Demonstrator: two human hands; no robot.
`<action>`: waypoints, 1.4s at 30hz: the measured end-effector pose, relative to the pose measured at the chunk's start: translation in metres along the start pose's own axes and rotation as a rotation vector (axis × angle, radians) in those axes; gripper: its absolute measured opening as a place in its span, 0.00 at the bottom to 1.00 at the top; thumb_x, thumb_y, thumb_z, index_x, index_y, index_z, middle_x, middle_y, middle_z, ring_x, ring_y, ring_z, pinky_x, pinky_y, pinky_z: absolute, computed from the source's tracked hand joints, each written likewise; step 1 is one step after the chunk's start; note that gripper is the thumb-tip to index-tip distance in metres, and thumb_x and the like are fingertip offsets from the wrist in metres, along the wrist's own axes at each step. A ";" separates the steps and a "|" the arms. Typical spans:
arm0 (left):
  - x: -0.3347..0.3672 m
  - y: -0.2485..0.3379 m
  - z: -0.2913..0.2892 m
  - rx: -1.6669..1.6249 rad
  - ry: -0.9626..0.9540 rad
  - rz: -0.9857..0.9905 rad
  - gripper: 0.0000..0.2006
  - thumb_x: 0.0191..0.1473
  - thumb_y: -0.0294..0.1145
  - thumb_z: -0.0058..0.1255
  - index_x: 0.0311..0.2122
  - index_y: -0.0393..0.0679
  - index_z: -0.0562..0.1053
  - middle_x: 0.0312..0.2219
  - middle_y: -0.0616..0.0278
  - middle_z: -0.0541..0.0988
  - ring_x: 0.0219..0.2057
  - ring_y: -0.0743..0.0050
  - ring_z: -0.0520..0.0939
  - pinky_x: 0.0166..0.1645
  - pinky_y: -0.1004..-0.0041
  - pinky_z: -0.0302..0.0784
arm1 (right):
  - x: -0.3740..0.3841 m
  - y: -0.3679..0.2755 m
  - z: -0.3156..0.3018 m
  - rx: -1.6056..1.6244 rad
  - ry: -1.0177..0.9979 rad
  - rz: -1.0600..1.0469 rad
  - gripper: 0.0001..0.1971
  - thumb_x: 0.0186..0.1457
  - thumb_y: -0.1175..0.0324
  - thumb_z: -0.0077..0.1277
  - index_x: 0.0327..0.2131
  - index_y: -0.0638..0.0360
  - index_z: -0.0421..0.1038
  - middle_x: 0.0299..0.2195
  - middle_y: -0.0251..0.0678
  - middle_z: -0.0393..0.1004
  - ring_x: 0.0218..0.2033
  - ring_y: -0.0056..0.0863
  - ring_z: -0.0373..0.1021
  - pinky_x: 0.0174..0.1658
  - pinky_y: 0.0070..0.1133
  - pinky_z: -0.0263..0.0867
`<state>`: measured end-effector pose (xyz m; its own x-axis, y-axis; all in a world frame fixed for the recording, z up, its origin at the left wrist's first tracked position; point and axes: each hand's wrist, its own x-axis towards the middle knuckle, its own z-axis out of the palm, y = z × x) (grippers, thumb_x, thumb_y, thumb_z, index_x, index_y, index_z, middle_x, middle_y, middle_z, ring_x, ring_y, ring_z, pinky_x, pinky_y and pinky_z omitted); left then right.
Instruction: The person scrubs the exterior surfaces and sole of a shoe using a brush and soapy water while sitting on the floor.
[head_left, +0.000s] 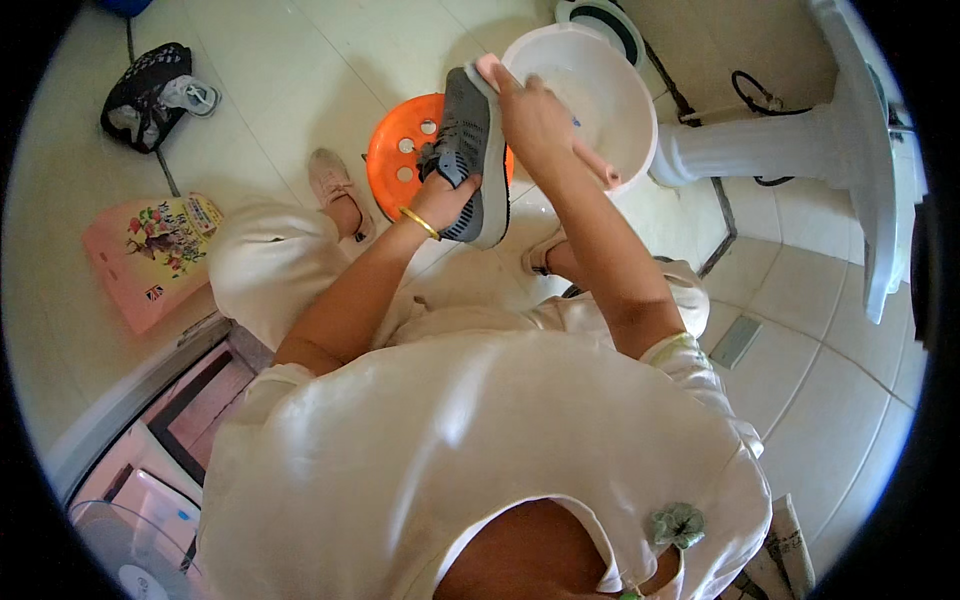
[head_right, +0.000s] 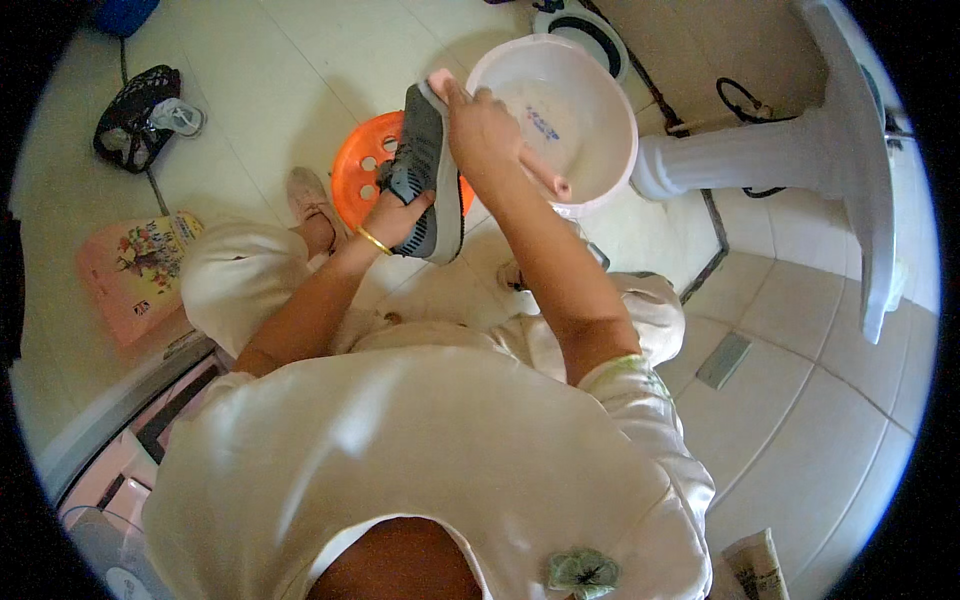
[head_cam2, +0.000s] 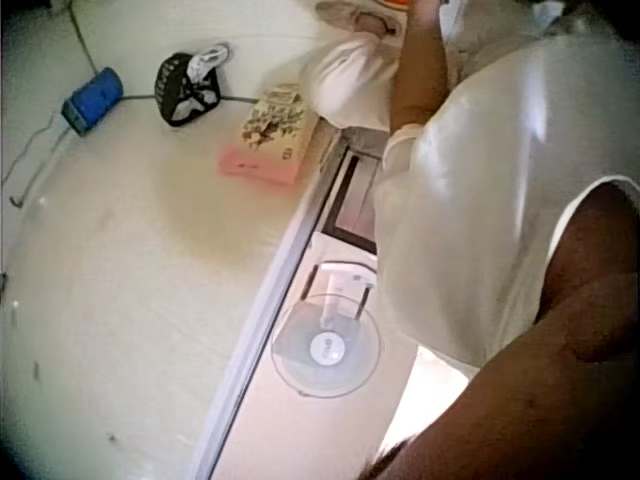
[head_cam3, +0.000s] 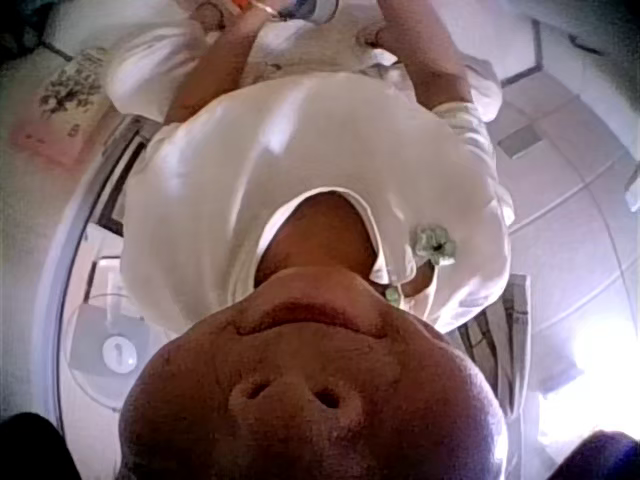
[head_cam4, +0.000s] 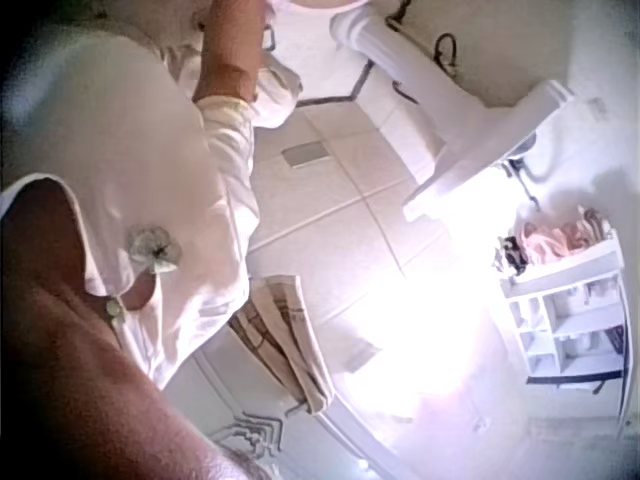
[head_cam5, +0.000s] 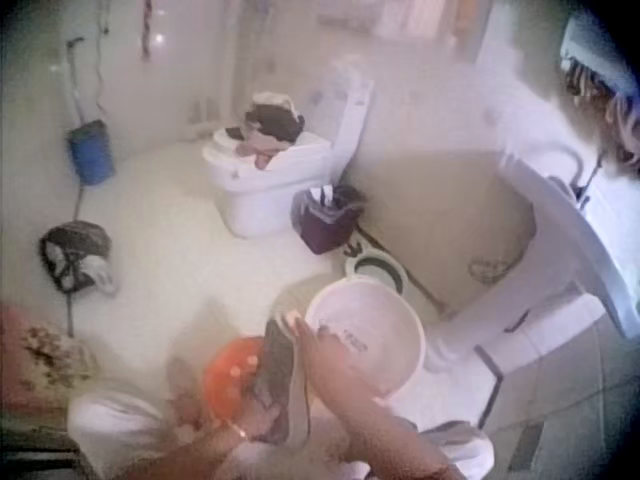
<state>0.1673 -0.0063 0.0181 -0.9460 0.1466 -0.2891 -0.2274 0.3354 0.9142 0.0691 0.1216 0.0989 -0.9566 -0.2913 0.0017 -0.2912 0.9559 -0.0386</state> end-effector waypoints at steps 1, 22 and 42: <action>-0.002 -0.003 -0.003 -0.007 0.026 -0.007 0.17 0.51 0.38 0.45 0.42 0.36 0.65 0.35 0.51 0.73 0.37 0.60 0.73 0.43 0.68 0.66 | -0.020 -0.005 -0.005 0.008 -0.022 -0.013 0.22 0.49 0.72 0.39 0.50 0.43 0.58 0.33 0.48 0.67 0.32 0.42 0.69 0.32 0.32 0.67; -0.006 -0.009 -0.008 -0.020 0.018 0.030 0.18 0.51 0.39 0.43 0.44 0.37 0.64 0.37 0.49 0.72 0.39 0.55 0.73 0.44 0.67 0.66 | -0.044 -0.006 0.000 0.078 -0.106 -0.009 0.21 0.52 0.66 0.41 0.52 0.45 0.56 0.34 0.52 0.67 0.34 0.45 0.69 0.34 0.33 0.67; 0.008 -0.017 0.010 -0.062 0.069 0.085 0.18 0.50 0.39 0.44 0.39 0.34 0.66 0.35 0.45 0.73 0.37 0.49 0.73 0.44 0.65 0.66 | 0.005 -0.008 -0.009 -0.026 -0.026 -0.023 0.19 0.47 0.73 0.42 0.45 0.50 0.59 0.30 0.44 0.67 0.31 0.39 0.70 0.28 0.30 0.68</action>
<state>0.1656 -0.0017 -0.0022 -0.9756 0.1075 -0.1913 -0.1572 0.2657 0.9511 0.0669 0.1126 0.1087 -0.9493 -0.3134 -0.0237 -0.3132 0.9496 -0.0129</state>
